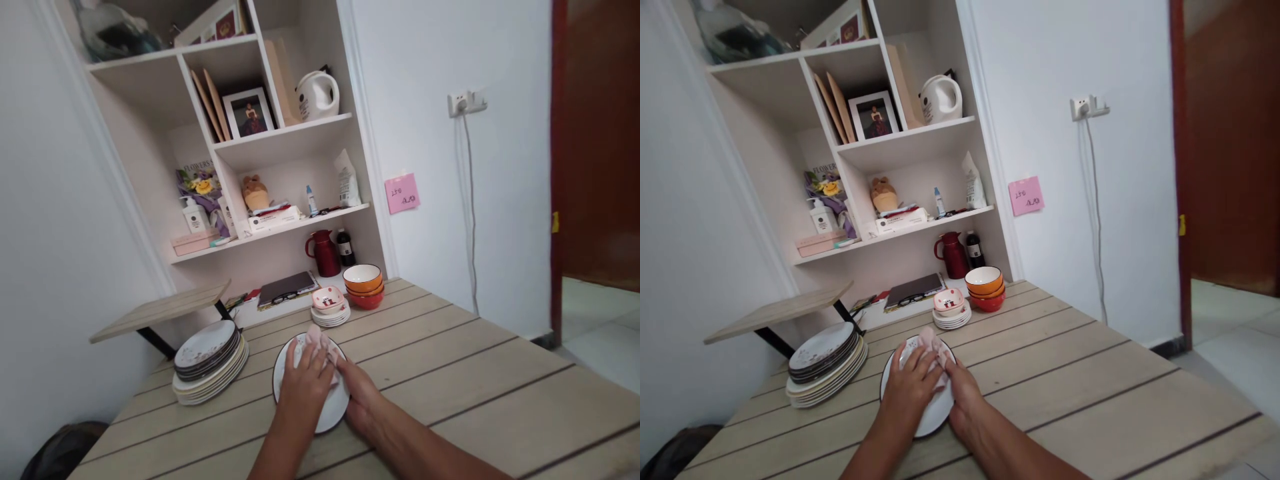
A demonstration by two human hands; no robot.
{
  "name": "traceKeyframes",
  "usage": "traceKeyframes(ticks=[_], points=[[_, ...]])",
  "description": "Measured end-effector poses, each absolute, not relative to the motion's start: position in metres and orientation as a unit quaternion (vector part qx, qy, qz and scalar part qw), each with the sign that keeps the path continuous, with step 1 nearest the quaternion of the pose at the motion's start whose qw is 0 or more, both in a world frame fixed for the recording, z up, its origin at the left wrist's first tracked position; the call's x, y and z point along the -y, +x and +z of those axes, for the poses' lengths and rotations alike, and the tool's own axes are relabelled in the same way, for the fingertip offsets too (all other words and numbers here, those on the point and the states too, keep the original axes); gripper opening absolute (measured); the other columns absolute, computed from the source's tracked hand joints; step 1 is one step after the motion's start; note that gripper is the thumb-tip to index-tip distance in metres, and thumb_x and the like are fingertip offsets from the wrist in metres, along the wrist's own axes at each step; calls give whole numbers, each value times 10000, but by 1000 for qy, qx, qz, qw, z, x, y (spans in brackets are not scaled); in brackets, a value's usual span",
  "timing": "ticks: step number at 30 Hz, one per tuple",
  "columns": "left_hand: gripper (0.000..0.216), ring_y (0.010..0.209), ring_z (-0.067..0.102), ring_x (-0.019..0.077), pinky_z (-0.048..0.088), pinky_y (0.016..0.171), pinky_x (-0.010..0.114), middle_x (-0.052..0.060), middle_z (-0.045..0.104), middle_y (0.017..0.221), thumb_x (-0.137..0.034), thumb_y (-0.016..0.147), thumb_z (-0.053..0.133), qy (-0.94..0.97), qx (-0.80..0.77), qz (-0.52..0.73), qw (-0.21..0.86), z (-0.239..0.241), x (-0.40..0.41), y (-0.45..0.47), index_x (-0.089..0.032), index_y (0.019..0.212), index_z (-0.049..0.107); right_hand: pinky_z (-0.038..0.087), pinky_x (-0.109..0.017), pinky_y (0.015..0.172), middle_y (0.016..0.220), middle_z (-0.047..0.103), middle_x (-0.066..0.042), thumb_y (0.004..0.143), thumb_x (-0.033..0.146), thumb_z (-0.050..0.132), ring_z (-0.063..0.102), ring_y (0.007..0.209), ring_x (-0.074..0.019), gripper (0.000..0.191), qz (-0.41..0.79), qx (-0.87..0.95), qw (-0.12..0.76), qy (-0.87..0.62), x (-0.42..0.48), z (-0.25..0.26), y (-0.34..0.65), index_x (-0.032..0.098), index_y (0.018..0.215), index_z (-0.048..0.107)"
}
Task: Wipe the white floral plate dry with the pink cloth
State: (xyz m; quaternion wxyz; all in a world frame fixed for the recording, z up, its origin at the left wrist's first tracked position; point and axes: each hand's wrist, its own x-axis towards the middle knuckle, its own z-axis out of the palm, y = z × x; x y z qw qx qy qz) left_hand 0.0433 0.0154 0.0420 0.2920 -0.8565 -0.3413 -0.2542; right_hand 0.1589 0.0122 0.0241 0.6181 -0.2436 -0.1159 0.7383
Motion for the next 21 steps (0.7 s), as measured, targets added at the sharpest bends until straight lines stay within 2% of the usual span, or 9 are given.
traceKeyframes(ticks=[4, 7, 10, 15, 18, 21], points=[[200, 1073, 596, 257, 363, 1045, 555, 44, 695, 1114, -257, 867, 628, -805, 430, -244, 329, 52, -14, 37, -246, 1060, 680, 566, -387, 698, 664, 736, -52, 830, 293, 639, 709, 643, -238, 367, 733, 84, 624, -257, -9, 29, 159, 140, 1154, 561], [216, 989, 623, 260, 505, 891, 456, 65, 702, 1047, -183, 835, 643, -797, 457, -214, 331, 45, -4, 24, -218, 1042, 695, 567, -417, 727, 649, 735, -52, 840, 292, 625, 717, 665, -255, 414, 724, 69, 629, -274, -8, 32, 160, 140, 1211, 520], [271, 943, 636, 259, 555, 794, 395, 63, 703, 1016, -127, 794, 652, -808, 450, -210, 316, 30, 9, 8, -213, 1048, 695, 566, -424, 736, 668, 742, -51, 838, 284, 619, 716, 659, -253, 446, 717, 69, 634, -283, -7, 35, 159, 148, 1245, 498], [389, 1049, 622, 237, 566, 864, 361, 63, 679, 1134, -66, 801, 568, -836, 398, -243, 291, 12, 13, -3, -234, 1140, 656, 557, -415, 764, 776, 765, -87, 781, 368, 676, 721, 738, -265, 497, 740, 86, 614, -261, -9, 31, 158, 141, 1207, 558], [385, 1091, 612, 237, 563, 896, 367, 54, 675, 1173, -67, 805, 560, -846, 379, -250, 279, 10, 5, 3, -249, 1129, 662, 547, -416, 799, 865, 769, -108, 735, 434, 709, 719, 813, -278, 504, 755, 101, 603, -237, -11, 23, 160, 145, 1138, 618], [354, 1119, 598, 226, 549, 922, 359, 22, 678, 1184, -90, 826, 564, -863, 365, -248, 247, 15, -2, 14, -283, 1102, 674, 542, -414, 805, 857, 766, -112, 717, 461, 717, 715, 823, -280, 482, 764, 114, 591, -233, -12, 19, 162, 141, 1072, 653]])
